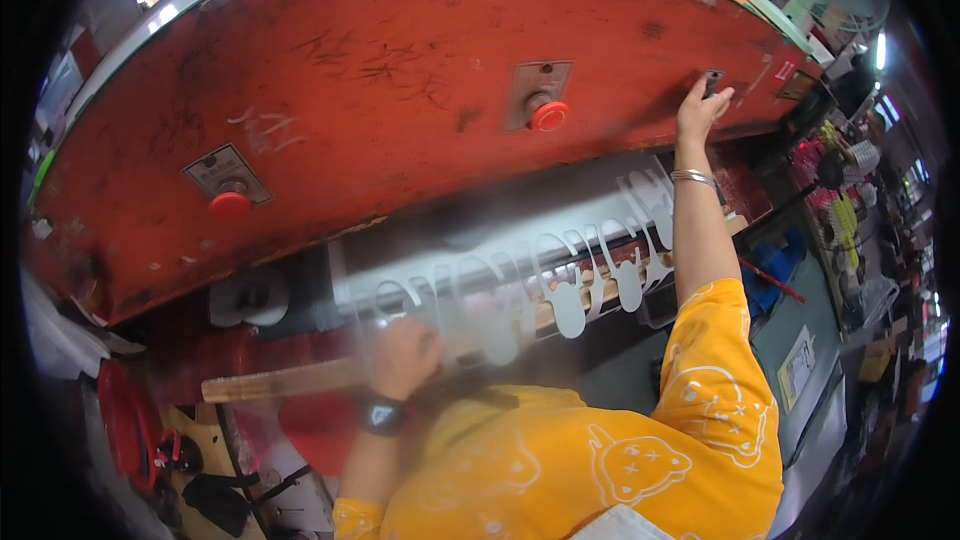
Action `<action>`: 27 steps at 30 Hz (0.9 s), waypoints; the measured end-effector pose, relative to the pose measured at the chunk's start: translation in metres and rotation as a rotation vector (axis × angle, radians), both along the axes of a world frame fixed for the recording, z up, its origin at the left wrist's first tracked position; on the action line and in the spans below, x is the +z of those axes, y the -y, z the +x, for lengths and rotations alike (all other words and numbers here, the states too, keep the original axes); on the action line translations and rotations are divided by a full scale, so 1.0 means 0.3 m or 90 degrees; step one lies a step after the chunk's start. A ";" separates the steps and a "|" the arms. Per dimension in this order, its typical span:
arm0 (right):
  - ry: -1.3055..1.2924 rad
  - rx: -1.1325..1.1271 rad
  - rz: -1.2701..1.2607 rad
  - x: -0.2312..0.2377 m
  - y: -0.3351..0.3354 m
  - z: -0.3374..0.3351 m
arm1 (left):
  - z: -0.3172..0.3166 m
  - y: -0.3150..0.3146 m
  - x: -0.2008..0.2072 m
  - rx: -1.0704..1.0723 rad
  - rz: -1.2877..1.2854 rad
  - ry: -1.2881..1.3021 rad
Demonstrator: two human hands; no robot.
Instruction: The person repeatedly feeds a white sheet with cut-out shapes into a red industrial machine, then removes and stacks the finished pieces. The person uses both hands to align the sheet, press a button, and collect the output.
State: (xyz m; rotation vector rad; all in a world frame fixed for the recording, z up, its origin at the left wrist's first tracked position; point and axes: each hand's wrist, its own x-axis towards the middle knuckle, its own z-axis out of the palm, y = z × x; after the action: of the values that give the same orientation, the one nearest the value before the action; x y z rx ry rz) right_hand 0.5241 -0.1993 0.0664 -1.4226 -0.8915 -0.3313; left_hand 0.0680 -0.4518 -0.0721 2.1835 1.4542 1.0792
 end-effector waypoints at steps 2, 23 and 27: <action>-0.027 0.067 -0.005 -0.005 0.012 0.022 | -0.006 -0.047 0.002 0.030 -0.011 0.010; 0.429 0.479 -0.617 -0.260 0.660 -0.455 | 0.016 -0.156 0.054 0.142 -0.047 -0.068; 0.414 0.475 -0.610 -0.277 0.678 -0.462 | 0.019 -0.154 0.042 0.142 -0.012 -0.064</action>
State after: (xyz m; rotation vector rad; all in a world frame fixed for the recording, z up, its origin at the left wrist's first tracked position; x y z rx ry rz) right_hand 0.3854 -0.4026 -0.0168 -1.7003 -2.2291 0.2811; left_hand 0.0736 -0.4058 -0.0596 2.1287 1.7795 1.0322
